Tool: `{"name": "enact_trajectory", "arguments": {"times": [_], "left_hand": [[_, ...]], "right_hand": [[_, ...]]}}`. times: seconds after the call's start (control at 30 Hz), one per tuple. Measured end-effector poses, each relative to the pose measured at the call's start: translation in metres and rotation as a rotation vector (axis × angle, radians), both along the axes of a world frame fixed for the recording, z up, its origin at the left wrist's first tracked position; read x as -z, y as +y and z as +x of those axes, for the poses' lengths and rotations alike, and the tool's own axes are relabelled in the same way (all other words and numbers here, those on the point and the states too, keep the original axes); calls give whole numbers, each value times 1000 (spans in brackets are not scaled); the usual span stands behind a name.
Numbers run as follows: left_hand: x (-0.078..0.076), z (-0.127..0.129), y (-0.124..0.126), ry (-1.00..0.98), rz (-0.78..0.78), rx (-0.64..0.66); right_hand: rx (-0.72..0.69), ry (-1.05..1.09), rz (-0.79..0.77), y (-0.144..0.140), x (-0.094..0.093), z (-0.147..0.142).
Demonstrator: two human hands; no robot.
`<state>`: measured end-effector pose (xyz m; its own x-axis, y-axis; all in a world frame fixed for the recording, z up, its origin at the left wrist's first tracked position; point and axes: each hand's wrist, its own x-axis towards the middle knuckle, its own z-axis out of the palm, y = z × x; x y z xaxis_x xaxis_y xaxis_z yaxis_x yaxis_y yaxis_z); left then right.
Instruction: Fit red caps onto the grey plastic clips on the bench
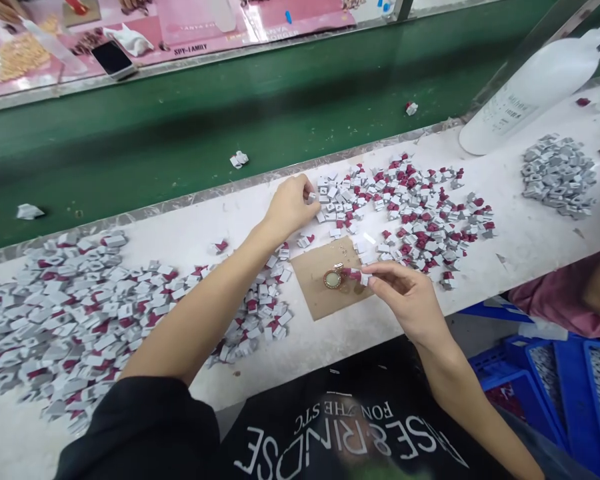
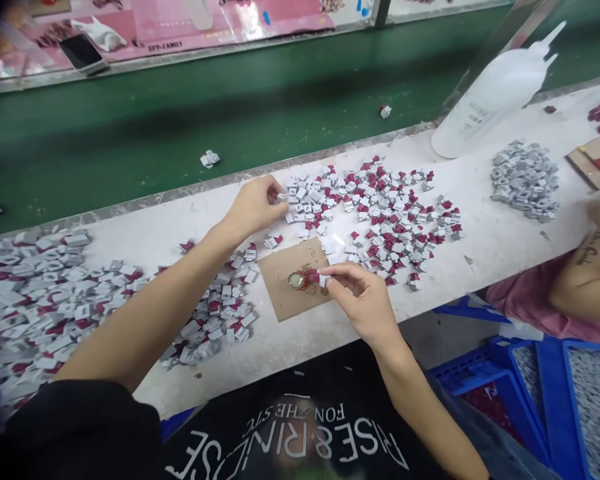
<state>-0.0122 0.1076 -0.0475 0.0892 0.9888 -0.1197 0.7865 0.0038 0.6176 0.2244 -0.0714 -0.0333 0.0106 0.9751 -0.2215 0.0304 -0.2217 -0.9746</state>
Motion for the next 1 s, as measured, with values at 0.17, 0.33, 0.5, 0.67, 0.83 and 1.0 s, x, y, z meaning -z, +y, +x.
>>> {"name": "enact_trajectory", "arguments": {"times": [0.17, 0.33, 0.5, 0.67, 0.83, 1.0], "left_hand": [[-22, -8, -29, -173, -70, -158], [-45, -25, -86, -544, -247, -109], [-45, -29, -137, -777, -274, -147], [-36, -22, -162, -1036, -395, -253], [-34, -15, -165, -1152, -405, -282], [-31, -14, -165, -1127, -387, -272]], "right_hand": [[-13, 104, -35, -3, 5, -3], [-42, 73, -16, -7, 4, -7], [-103, -187, 209, -12, -3, -14], [-185, -375, 369, -10, -5, -19], [-199, -428, 403, -9, -4, -20], [-177, -425, 417, -10, -3, -20]]}}
